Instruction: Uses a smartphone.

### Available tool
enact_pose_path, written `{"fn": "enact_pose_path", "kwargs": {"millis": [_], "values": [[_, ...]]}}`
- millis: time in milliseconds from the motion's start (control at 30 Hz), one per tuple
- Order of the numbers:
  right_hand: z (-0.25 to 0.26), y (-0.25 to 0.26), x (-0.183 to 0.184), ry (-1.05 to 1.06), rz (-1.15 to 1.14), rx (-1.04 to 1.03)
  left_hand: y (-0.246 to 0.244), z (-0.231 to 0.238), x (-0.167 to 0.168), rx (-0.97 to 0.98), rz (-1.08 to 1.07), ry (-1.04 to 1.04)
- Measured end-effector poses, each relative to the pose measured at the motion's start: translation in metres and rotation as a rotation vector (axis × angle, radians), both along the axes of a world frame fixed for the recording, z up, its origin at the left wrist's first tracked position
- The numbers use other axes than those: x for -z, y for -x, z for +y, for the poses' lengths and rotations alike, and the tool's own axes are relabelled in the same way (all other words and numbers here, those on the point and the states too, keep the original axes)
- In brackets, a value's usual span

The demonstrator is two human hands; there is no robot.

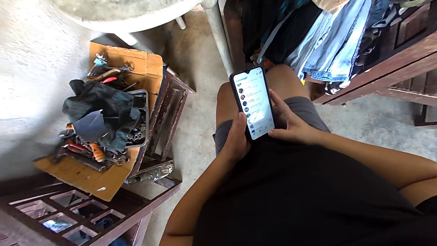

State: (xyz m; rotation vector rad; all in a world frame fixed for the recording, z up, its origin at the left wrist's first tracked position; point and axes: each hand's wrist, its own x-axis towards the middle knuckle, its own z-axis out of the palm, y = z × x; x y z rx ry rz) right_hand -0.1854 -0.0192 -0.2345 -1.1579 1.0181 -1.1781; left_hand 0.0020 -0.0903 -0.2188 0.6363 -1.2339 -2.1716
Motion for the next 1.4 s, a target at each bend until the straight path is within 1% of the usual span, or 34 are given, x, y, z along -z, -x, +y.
{"fn": "enact_pose_path", "kwargs": {"millis": [67, 167, 333, 433, 500, 633, 967, 1200, 1400], "values": [[-0.001, 0.000, 0.001, 0.020, 0.043, 0.000, 0.000, -0.001, 0.000, -0.007, 0.019, 0.019], [-0.002, -0.003, -0.004, -0.031, 0.099, 0.040, 0.002, -0.001, -0.001, -0.015, 0.044, 0.015], [-0.001, -0.001, -0.008, -0.054, 0.054, 0.010, 0.003, -0.002, -0.002, -0.018, 0.059, 0.017], [-0.001, 0.000, -0.007, -0.047, 0.055, 0.025, 0.003, -0.003, -0.002, -0.004, 0.058, 0.007], [-0.001, 0.000, -0.006, -0.024, 0.043, 0.030, 0.003, -0.003, -0.003, -0.005, 0.042, 0.000], [0.000, 0.001, 0.000, 0.088, 0.040, 0.032, 0.003, -0.003, -0.005, 0.000, 0.033, 0.001], [0.001, 0.002, 0.002, 0.131, 0.025, 0.015, 0.002, -0.004, -0.004, 0.011, 0.056, 0.004], [0.000, 0.000, 0.000, 0.079, 0.018, 0.019, 0.002, -0.003, -0.003, -0.005, 0.018, 0.003], [-0.002, -0.001, 0.000, 0.041, 0.050, 0.030, 0.001, -0.003, 0.000, -0.001, 0.060, 0.000]]}}
